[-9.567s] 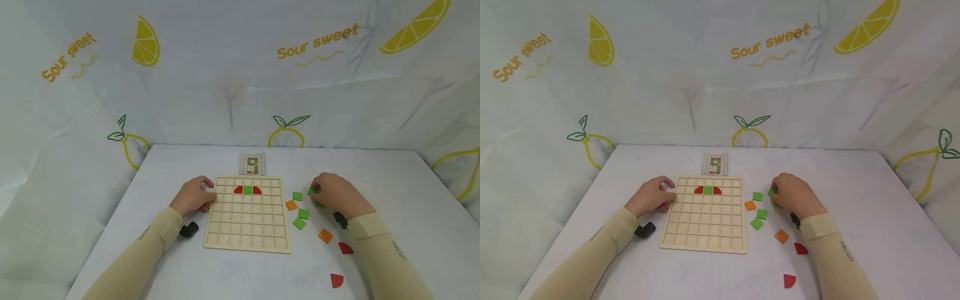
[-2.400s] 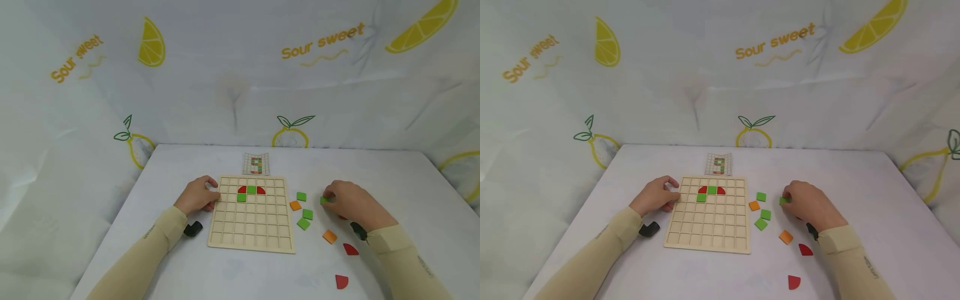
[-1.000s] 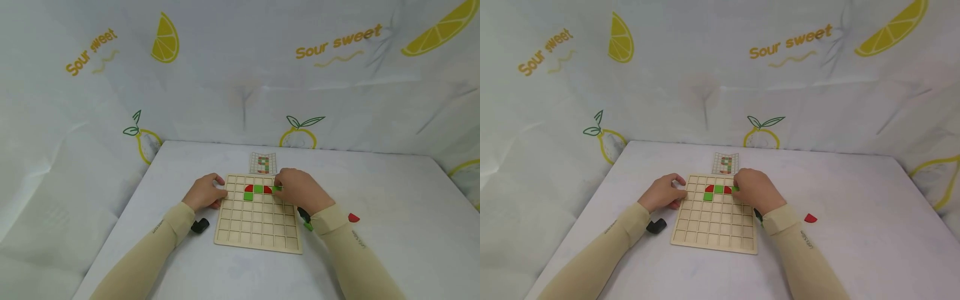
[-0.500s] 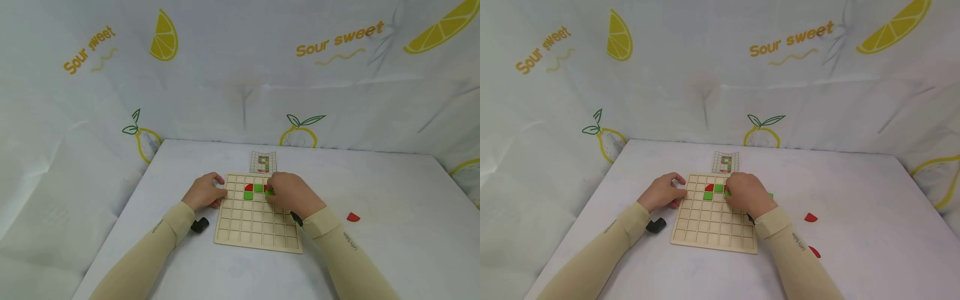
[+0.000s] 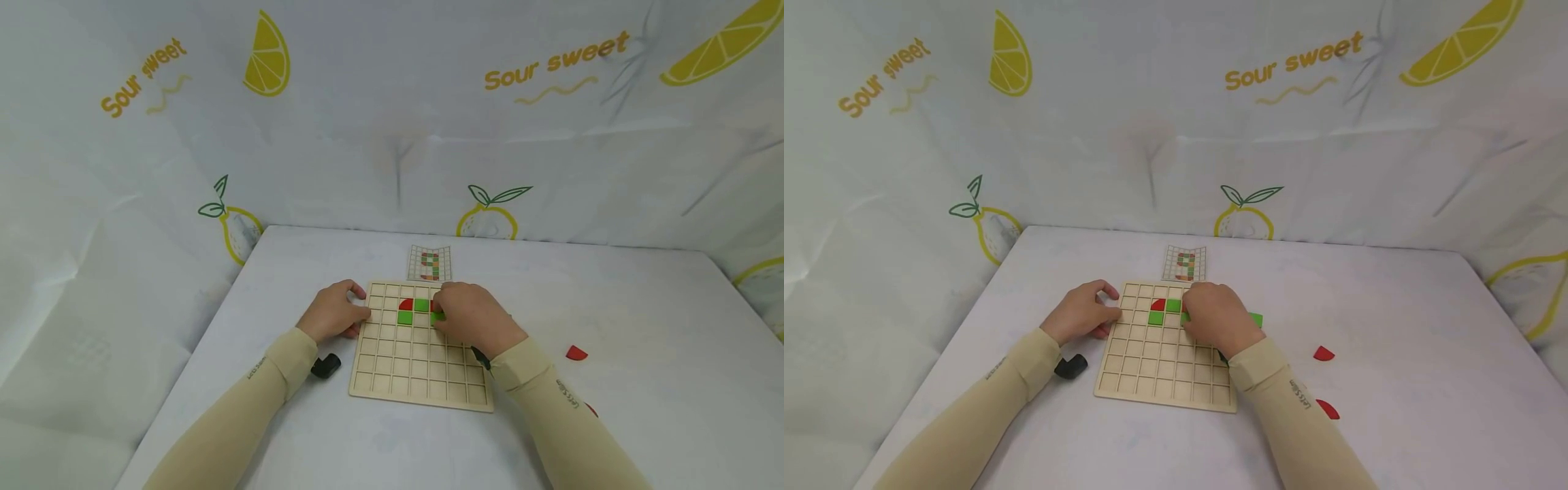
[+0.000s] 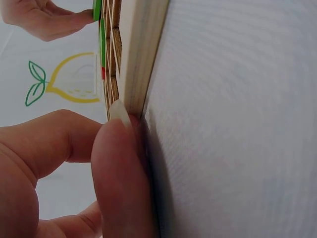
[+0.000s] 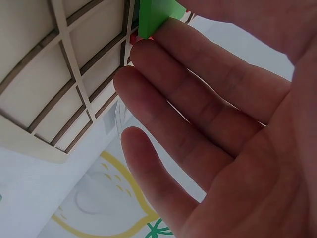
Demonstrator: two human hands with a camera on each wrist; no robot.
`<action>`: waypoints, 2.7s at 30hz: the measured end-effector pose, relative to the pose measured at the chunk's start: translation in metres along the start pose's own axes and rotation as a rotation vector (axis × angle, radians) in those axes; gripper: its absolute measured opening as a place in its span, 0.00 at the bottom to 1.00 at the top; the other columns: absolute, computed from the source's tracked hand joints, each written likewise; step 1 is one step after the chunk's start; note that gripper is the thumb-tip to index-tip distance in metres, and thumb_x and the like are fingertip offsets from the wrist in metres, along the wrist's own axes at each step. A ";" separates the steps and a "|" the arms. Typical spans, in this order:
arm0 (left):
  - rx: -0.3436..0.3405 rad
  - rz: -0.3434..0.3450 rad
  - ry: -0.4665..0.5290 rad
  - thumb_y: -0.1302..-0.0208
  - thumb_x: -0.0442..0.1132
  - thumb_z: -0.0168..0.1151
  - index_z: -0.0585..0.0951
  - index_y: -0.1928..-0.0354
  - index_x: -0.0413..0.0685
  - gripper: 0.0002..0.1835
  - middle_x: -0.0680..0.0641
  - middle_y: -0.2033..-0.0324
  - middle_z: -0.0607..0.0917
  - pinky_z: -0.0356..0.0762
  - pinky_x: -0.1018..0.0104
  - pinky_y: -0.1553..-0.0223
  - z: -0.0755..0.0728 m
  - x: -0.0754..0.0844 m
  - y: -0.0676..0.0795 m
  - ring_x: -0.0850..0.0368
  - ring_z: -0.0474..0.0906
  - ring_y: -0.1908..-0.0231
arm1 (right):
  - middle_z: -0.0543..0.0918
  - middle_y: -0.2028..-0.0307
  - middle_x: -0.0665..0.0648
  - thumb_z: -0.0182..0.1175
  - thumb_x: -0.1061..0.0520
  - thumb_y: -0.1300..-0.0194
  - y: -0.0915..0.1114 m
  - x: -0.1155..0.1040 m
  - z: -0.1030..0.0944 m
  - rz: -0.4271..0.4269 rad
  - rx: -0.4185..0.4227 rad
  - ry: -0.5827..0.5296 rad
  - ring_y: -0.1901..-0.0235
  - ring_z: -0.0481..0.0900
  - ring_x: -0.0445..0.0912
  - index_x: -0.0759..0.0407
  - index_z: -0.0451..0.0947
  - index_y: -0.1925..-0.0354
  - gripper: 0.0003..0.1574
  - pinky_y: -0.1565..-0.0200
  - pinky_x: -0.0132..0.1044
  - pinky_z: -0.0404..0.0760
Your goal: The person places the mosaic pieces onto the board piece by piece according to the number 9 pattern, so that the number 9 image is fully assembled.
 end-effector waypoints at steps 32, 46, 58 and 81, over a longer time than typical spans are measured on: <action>-0.007 0.008 -0.002 0.31 0.41 0.70 0.79 0.41 0.48 0.19 0.46 0.74 0.89 0.88 0.66 0.70 0.006 0.008 -0.001 0.57 0.86 0.76 | 0.84 0.65 0.50 0.73 0.59 0.36 0.008 0.006 -0.001 0.014 0.013 -0.009 0.68 0.78 0.43 0.57 0.89 0.63 0.03 0.59 0.42 0.85; -0.009 0.006 -0.019 0.31 0.41 0.69 0.79 0.40 0.48 0.19 0.47 0.74 0.89 0.88 0.66 0.69 0.006 0.014 0.000 0.57 0.87 0.76 | 0.87 0.61 0.52 0.72 0.56 0.33 0.018 0.021 -0.011 0.082 -0.009 -0.049 0.64 0.81 0.45 0.58 0.89 0.59 0.06 0.56 0.43 0.87; -0.004 -0.019 -0.024 0.31 0.42 0.70 0.79 0.40 0.48 0.20 0.46 0.67 0.89 0.86 0.66 0.68 0.002 0.002 0.007 0.57 0.88 0.75 | 0.84 0.62 0.49 0.71 0.53 0.32 0.061 0.073 -0.009 0.178 -0.061 -0.088 0.67 0.78 0.43 0.55 0.90 0.56 0.09 0.58 0.41 0.84; -0.011 -0.010 -0.034 0.30 0.43 0.69 0.78 0.38 0.47 0.21 0.45 0.64 0.88 0.88 0.66 0.68 0.002 0.003 0.007 0.57 0.88 0.75 | 0.81 0.66 0.46 0.79 0.55 0.40 0.162 0.147 -0.003 0.203 0.005 0.049 0.67 0.75 0.41 0.53 0.89 0.61 0.09 0.64 0.38 0.82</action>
Point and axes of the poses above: each hand's wrist, its own y-axis away from the middle knuckle, its own z-axis out of the palm, x = y × z, the point moved 5 cm from there along -y, towards the middle knuckle
